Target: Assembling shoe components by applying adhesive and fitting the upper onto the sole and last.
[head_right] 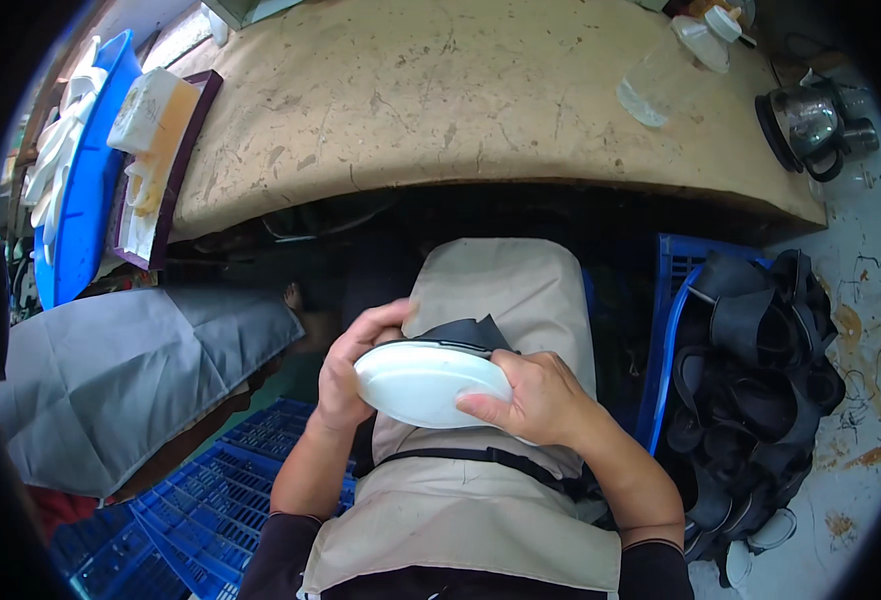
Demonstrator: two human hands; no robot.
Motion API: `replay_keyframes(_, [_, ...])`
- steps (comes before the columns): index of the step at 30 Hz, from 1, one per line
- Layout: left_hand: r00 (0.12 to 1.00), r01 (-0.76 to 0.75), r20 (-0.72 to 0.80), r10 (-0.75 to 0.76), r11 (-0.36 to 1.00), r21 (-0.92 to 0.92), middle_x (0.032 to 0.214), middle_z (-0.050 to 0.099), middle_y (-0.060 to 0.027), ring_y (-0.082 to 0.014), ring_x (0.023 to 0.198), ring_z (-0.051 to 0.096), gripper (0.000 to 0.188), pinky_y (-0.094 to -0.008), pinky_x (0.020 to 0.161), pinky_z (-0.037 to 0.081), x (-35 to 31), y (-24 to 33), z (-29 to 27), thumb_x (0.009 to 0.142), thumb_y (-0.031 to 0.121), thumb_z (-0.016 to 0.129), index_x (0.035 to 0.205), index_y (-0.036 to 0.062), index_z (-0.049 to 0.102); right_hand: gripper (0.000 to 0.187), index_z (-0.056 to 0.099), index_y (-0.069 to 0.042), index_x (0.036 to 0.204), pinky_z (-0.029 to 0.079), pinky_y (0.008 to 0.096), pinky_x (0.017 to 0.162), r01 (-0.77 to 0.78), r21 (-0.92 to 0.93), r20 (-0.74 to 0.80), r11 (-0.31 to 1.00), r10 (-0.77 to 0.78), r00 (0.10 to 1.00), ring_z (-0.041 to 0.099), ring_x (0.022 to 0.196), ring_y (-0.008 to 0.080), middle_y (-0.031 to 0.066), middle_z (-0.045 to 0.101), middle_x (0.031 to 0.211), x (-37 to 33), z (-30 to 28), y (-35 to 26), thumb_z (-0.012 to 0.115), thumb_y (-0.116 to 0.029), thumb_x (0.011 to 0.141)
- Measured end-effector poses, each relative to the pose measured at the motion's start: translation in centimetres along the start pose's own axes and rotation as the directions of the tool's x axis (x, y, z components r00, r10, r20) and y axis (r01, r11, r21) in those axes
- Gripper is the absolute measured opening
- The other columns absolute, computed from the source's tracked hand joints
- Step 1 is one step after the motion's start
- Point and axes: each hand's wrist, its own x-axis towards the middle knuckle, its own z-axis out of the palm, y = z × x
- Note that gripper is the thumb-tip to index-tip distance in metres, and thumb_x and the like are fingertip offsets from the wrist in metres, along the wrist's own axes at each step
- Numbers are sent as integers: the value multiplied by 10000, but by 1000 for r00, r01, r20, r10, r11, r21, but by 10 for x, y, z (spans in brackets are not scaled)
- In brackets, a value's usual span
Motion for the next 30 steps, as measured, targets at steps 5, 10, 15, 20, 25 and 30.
replay_keyframes(5, [924,-136,366,-114,796,590,1019,742,-258,-253,727,687,613,-309,671,546,16,25,-3,896,384,648,1252,-114,667,509,642,45,806,526,369,541,24,-43,34,999,-22,999,651,527,337,174,690,678,6,1,9,745,-444,903])
replay_keyframes(10, [880,-239,457,-130,709,663,1018,746,-279,-269,655,686,614,-291,596,535,17,19,-12,796,260,653,1284,-112,656,525,649,49,804,534,356,559,29,-23,82,999,-27,996,653,528,332,173,681,652,6,2,17,744,-458,899])
replay_keyframes(15, [914,-10,313,-258,756,655,984,751,-249,-281,655,685,616,-277,594,535,8,15,-11,788,261,645,1277,-113,659,582,699,90,943,560,339,622,-136,-32,233,990,139,962,701,623,319,202,735,806,2,-2,17,782,-478,850])
replay_keyframes(20, [958,38,250,-138,930,365,1071,718,-241,-243,715,681,564,-239,621,531,32,54,9,820,192,655,1308,-89,649,696,651,129,1204,562,376,665,-64,770,270,635,-233,934,697,710,325,235,738,1024,-3,-31,33,796,-451,848])
replay_keyframes(25, [896,-370,379,232,863,345,1357,575,-243,-269,1149,624,683,-322,916,516,22,20,31,912,286,645,1468,-69,469,1037,331,-67,1595,465,474,1115,452,875,-484,-173,-335,809,538,1343,409,193,458,1564,-7,-44,18,781,-601,828])
replay_keyframes(30, [981,-64,193,14,965,254,1420,533,-190,-249,1287,537,723,-362,1079,428,22,-23,35,995,336,640,1556,-16,349,1122,256,-148,1630,408,511,1165,296,955,-297,-8,-12,955,495,1395,402,138,430,1598,-12,-43,87,828,-593,772])
